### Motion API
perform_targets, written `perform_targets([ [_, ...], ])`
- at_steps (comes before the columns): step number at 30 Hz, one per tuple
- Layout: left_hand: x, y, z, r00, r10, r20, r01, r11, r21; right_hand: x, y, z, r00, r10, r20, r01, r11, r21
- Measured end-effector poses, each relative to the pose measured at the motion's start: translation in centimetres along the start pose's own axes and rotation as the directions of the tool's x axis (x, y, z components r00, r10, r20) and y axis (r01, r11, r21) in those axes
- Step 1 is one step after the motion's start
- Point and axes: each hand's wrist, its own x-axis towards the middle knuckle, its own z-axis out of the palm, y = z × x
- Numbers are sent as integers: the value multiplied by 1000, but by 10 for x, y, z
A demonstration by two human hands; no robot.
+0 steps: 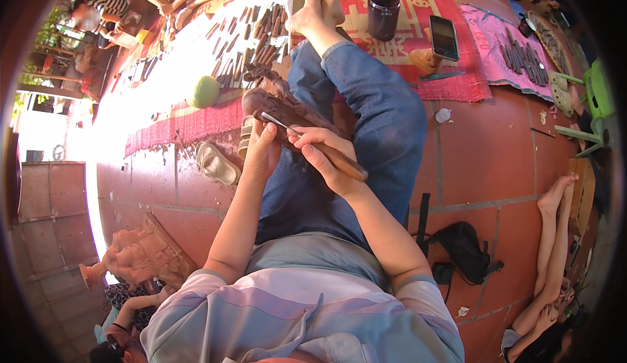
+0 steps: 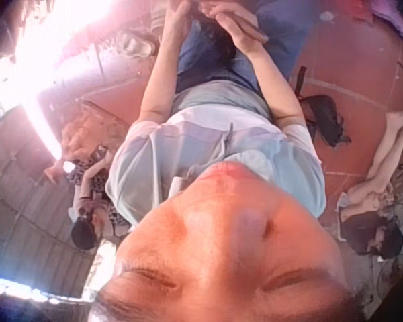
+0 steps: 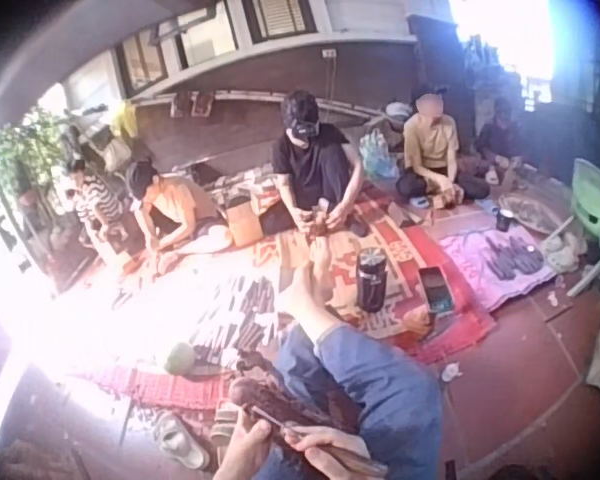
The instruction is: The person carves a wooden sculpture of a figure using a chisel and a mallet while sitting on the floor. They hold the sculpture between their legs and use the tools to refine the facial features and details of the carving.
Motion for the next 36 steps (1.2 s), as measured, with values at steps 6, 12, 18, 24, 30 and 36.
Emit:
perform_targets([
  [6,0,0,2,1000,-4,-24,3,1000,-17,1,-5,9,996,6,-87,-11,998,-54],
  [12,0,-1,2,1000,-25,2,25,997,-68,7,-9,14,996,-9,-92,-11,976,-219],
  [18,-1,0,8,1000,-12,-1,12,997,-79,3,3,17,993,-2,-118,4,1000,18],
  [24,-4,-3,8,999,-9,-33,8,998,-55,9,1,7,999,42,-6,-42,997,-61],
  [30,-5,3,8,1000,16,26,-17,999,35,9,-13,4,996,-83,21,72,946,315],
  [36,11,-10,-12,986,-116,-120,86,970,-229,7,-12,-16,995,2,-97,15,985,175],
])
